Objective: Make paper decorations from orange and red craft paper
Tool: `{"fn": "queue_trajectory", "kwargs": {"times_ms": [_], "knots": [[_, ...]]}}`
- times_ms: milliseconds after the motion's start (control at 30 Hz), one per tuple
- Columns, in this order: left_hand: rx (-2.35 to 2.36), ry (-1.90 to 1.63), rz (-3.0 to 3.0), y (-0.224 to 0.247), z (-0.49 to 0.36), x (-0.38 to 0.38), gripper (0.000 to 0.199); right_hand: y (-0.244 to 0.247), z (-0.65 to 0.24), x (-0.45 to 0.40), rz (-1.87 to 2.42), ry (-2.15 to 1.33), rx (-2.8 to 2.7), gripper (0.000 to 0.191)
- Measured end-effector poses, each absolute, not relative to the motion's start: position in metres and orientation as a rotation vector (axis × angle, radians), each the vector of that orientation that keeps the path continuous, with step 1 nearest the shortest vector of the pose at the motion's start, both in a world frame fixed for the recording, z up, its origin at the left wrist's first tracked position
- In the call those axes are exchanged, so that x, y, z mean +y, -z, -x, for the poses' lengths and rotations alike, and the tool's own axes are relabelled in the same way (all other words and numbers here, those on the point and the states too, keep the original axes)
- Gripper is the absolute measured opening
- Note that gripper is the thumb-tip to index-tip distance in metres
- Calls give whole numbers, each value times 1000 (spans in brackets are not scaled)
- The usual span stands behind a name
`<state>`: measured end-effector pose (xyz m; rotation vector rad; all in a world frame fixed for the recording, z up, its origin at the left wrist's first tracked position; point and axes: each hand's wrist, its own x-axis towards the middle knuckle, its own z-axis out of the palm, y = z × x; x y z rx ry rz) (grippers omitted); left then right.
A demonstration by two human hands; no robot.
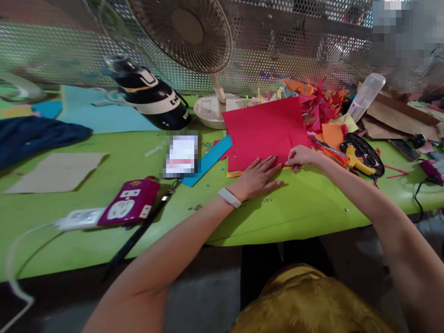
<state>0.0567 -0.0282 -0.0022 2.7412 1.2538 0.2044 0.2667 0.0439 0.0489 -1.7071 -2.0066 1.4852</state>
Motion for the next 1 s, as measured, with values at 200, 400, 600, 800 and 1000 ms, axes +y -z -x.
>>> {"fn": "queue_trajectory", "kwargs": {"times_ms": [200, 400, 600, 800, 1000], "knots": [[1267, -172, -2734, 1, -57, -28, 74, -45, -268, 48, 1689, -1517, -2036, 26], [1268, -161, -2739, 3, -56, -28, 74, -46, -265, 49, 1743, -1476, -2127, 26], [1270, -166, -2775, 4, -56, -27, 75, -47, -276, 52, 1783, -1376, -2206, 34], [1263, -88, -2788, 2, -56, -24, 75, -53, -284, 48, 1837, -1391, -2130, 33], [1268, -4, -2775, -1, -31, -28, 74, -55, -284, 45, 1813, -1443, -2064, 30]]}}
